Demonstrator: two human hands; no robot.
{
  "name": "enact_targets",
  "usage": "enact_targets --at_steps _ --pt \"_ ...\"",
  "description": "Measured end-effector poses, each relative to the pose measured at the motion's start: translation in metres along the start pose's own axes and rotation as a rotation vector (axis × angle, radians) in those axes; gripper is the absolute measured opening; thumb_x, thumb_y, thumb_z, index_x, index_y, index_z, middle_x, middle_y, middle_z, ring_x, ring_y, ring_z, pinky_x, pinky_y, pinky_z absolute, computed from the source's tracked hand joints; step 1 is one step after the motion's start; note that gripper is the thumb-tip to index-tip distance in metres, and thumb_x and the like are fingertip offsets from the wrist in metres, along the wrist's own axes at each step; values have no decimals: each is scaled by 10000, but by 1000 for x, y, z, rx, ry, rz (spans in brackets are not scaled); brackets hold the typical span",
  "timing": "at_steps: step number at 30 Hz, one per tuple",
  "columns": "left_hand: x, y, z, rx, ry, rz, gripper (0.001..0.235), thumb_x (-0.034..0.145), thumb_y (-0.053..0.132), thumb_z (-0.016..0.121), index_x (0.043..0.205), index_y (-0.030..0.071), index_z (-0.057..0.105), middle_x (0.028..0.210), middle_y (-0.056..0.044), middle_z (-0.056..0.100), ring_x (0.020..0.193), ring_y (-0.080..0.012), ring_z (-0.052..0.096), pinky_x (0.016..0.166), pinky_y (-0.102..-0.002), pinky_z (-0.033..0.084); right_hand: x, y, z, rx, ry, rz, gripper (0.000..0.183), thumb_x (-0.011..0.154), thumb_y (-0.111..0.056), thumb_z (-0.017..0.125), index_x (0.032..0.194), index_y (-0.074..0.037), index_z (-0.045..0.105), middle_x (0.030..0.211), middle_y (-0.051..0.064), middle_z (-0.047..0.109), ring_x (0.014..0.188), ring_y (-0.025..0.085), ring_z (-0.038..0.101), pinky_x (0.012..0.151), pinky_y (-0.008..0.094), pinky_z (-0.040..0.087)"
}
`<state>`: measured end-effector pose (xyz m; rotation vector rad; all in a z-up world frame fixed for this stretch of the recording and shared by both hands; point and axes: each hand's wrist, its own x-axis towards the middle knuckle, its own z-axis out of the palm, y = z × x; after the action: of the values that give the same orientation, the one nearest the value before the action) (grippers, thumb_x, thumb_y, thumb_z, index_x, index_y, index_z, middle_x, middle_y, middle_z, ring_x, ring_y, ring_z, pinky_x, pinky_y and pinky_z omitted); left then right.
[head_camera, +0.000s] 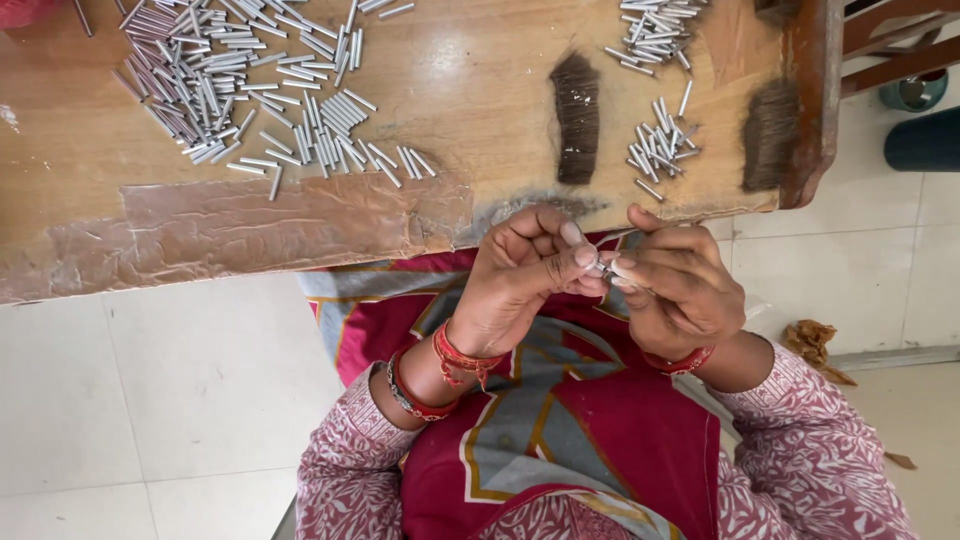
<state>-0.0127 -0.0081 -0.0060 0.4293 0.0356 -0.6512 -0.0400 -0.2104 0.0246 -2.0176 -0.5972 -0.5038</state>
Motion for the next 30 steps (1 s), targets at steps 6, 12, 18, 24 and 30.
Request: enact_targets --at_steps 6,12,18,24,30 --pt "-3 -1 7 -8 3 3 129 1019 -1 690 1133 -18 631 1055 -166 753 924 -231 766 874 -358 643 0 0 5 -9 21 -15 179 936 11 756 1107 3 705 988 94 733 956 198 645 1114 528 582" --pt "-2 2 7 45 72 3 122 996 -5 705 1100 -29 645 1006 -164 754 881 -223 764 826 -344 652 13 -5 0 -91 -42 -111 227 913 19 766 1131 14 701 1006 111 729 952 227 643 1103 514 571" --pt "4 2 -3 352 154 256 137 973 -67 729 1076 -47 640 942 -135 744 863 -179 752 824 -317 663 45 -32 -5 -227 -167 18 240 909 86 771 1132 7 736 1047 102 749 958 224 666 1140 499 569" --pt "5 3 -5 391 130 293 121 969 -57 731 1066 -49 660 957 -142 750 889 -183 757 834 -314 661 47 -33 -8 -172 -166 126 251 893 91 763 1117 -21 757 1030 86 764 958 211 671 1153 486 577" --pt "2 4 -5 417 107 283 118 961 -54 745 1063 -44 687 978 -136 758 918 -182 758 838 -303 648 44 -35 -8 -172 -180 166 304 887 85 768 1165 -40 758 1029 69 763 980 196 684 1176 482 573"
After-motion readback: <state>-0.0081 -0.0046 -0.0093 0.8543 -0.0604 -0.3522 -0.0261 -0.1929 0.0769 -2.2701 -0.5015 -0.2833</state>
